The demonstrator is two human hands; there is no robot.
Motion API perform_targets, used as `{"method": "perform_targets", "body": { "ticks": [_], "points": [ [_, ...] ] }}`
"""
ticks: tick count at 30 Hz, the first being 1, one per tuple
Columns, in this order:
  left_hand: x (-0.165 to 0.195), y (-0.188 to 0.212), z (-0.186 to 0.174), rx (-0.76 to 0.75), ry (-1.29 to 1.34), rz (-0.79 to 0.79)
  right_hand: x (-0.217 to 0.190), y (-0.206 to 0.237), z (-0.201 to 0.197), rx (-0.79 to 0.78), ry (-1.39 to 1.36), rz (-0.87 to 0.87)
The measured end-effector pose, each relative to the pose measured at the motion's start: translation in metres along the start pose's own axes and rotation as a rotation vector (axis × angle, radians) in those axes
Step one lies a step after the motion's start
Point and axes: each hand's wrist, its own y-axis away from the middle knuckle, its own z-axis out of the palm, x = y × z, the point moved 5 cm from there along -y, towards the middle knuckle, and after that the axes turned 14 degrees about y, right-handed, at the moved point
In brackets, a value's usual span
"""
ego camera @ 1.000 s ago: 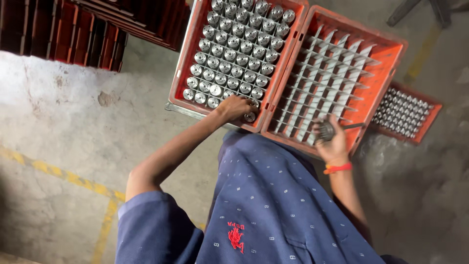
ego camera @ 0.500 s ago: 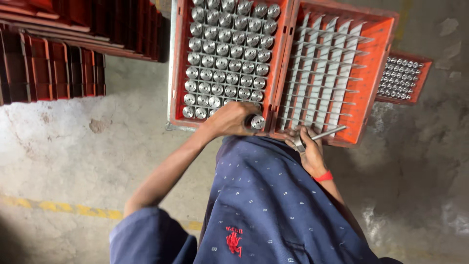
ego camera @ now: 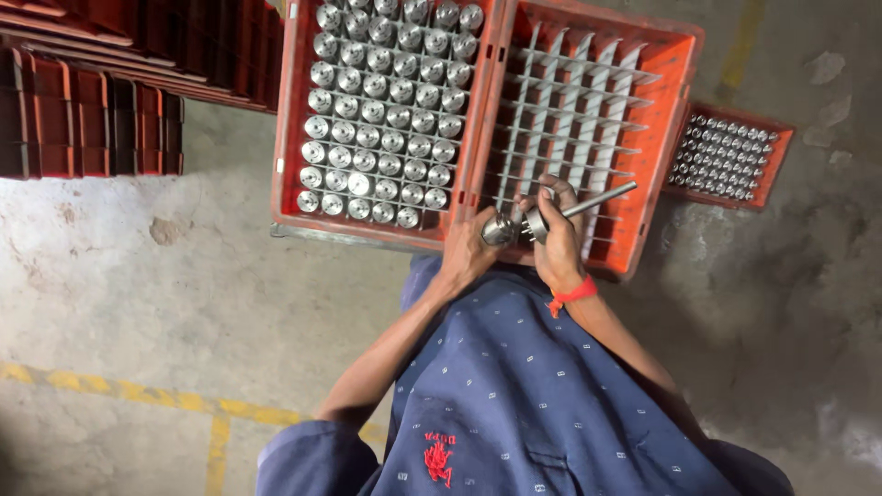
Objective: The person transfers small cylindrical metal parts from a filled orange crate into an empty orange crate with a grid insert. They pick up parts one by one and place them into the grid slots, filling the crate systematically.
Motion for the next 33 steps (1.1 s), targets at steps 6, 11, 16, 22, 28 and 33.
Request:
{"method": "perform_targets", "body": {
  "ticks": [6, 11, 16, 22, 28, 33],
  "points": [
    [0.017, 0.002, 0.077, -0.015, -0.027, -0.072, -0.026, -0.001, -0.041, -0.006, 0.082, -0.079],
    [0.019, -0.006, 0.115, -0.086, -0.033, -0.087, -0.033, -0.002, -0.068, -0.256, 0.254, -0.084],
    [0.019, 0.0, 0.127, -0.241, 0.111, -0.167, -0.02, -0.029, -0.115, -0.089, 0.133, 0.185],
    [0.0, 0.006, 0.087, 0.005, -0.647, 0.03, -0.032, -0.047, -0.167, 0.078, 0.01, 0.148],
    [-0.01, -0.01, 0.08, -0.06, -0.684, 0.224, -0.021, -0.038, -0.161, 0.076, 0.01, 0.176],
    [-0.012, -0.014, 0.002, 0.154, -0.631, 0.11, -0.017, -0.022, -0.154, 0.045, -0.435, 0.301]
  ]
}}
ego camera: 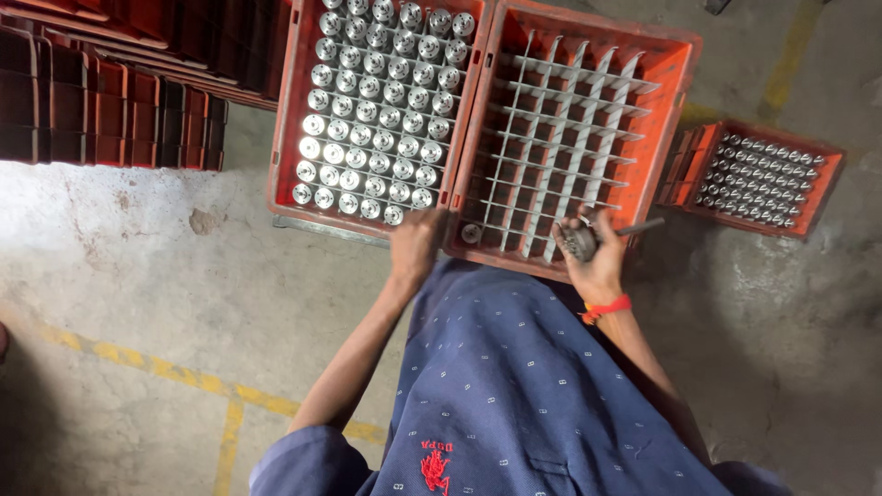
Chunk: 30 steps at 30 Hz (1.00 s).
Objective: The person transfers small cylindrical metal parts from a filled orange crate into an empty orange crate with a grid insert. They pick up parts one by one and place them into the grid slots, filling the crate systematically.
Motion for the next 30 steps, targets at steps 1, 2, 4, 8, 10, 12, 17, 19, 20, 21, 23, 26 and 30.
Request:
{"method": "perform_targets", "body": {
  "ticks": [1, 2, 4, 8, 10, 12, 17, 19, 20, 21, 23, 26, 30],
  "points": [
    [-0.011, -0.006, -0.015, 0.054, -0.039, -0.045, 0.0, 0.005, -0.001, -0.024, -0.063, 0.042],
    [-0.016, -0.012, -0.026, 0.118, -0.055, -0.007, 0.002, 0.008, 0.001, -0.049, -0.125, 0.083],
    [-0.024, -0.024, -0.045, 0.247, -0.088, 0.064, 0.014, 0.006, 0.009, -0.102, -0.043, 0.106],
    [-0.033, -0.048, -0.044, 0.054, -0.012, 0.053, 0.047, 0.001, 0.026, -0.098, 0.303, 0.057],
    [-0.037, -0.049, -0.054, -0.039, 0.07, 0.044, 0.06, 0.001, 0.031, -0.058, 0.402, 0.029],
    [-0.037, -0.044, -0.082, -0.046, 0.251, 0.155, 0.068, 0.002, 0.034, -0.038, 0.474, -0.014],
    [-0.021, -0.032, -0.128, 0.103, 0.751, 0.244, 0.066, 0.012, 0.037, -0.004, 0.548, -0.056],
    [-0.004, -0.035, -0.097, 0.008, 1.19, 0.061, 0.065, 0.011, 0.044, 0.0, 0.585, -0.048],
    [0.002, -0.034, -0.073, 0.017, 1.358, -0.171, 0.062, 0.009, 0.049, 0.003, 0.606, -0.045],
    [0.009, -0.029, -0.047, 0.022, 1.515, -0.414, 0.06, 0.007, 0.056, 0.004, 0.585, -0.061],
    [0.028, -0.021, -0.023, -0.058, 1.181, -0.351, 0.056, 0.006, 0.071, 0.013, 0.553, -0.091],
    [0.056, -0.006, -0.006, -0.063, 0.736, -0.147, 0.039, 0.01, 0.096, -0.08, 0.511, -0.227],
    [0.079, 0.008, 0.015, -0.132, 0.562, -0.182, 0.029, 0.014, 0.105, -0.004, 0.513, -0.2]
  ]
}}
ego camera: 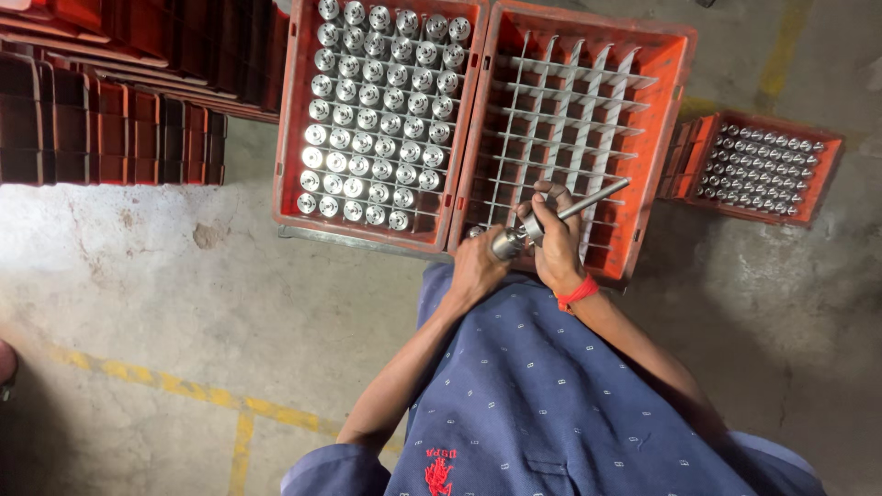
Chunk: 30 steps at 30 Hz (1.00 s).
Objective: The person transfers small cylindrical metal parts from a filled orange crate into an empty orange crate with a grid insert. They pick up parts one by one and place them into the grid slots, filling the crate systematically.
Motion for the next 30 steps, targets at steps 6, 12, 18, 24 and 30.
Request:
{"method": "perform_targets", "body": {
  "ticks": [6, 12, 18, 24, 30],
  "points": [
    [0.001, -0.01, 0.037, -0.171, 0.034, -0.032, -0.006, 0.003, -0.01, -0.198, 0.201, -0.223],
    [-0.004, -0.005, 0.032, -0.312, 0.144, -0.083, 0.018, -0.023, -0.041, -0.106, -0.02, 0.099],
    [-0.02, -0.007, -0.012, 0.052, -0.423, 0.16, 0.013, -0.038, -0.073, 0.112, -0.161, 0.058],
    [-0.05, -0.017, -0.008, -0.132, -0.624, 0.193, 0.027, -0.028, -0.053, 0.109, -0.182, 0.027],
    [-0.049, -0.009, -0.036, -0.124, -0.347, 0.326, 0.042, -0.013, -0.039, 0.14, -0.131, 0.075]
  ]
}}
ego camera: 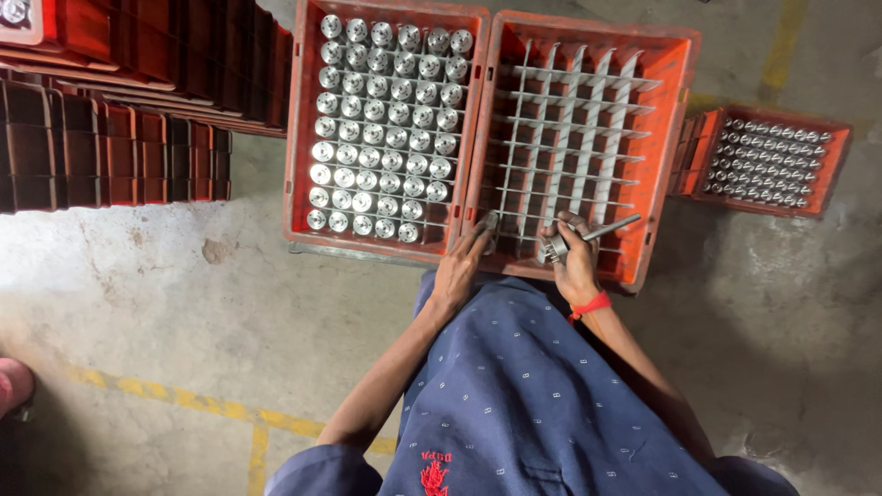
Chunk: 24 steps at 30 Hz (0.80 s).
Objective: The person transfers small cylindrical metal parts from a filled orange crate into an empty orange crate with a grid insert. They pick up parts one by one and place them into the grid slots, filling the crate systematically.
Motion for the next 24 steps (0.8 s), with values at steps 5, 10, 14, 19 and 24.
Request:
{"method": "perform_targets", "body": {
  "ticks": [5, 10, 14, 19, 24],
  "points": [
    [0.003, -0.019, -0.014, 0.056, -0.086, 0.171, 0.01, 0.004, 0.009, -0.006, 0.014, -0.03],
    [0.0, -0.02, -0.029, 0.118, -0.021, 0.186, 0.019, 0.01, 0.009, 0.037, 0.023, -0.028],
    [-0.027, -0.015, -0.067, 0.146, -0.175, -0.094, 0.02, 0.017, 0.009, 0.064, 0.028, -0.045],
    [-0.042, -0.034, -0.113, 0.375, -0.318, -0.107, 0.021, 0.024, 0.021, 0.036, 0.062, -0.027],
    [-0.045, -0.055, -0.123, 0.235, -0.254, -0.118, 0.026, 0.025, 0.033, 0.009, 0.073, -0.001]
  ]
}}
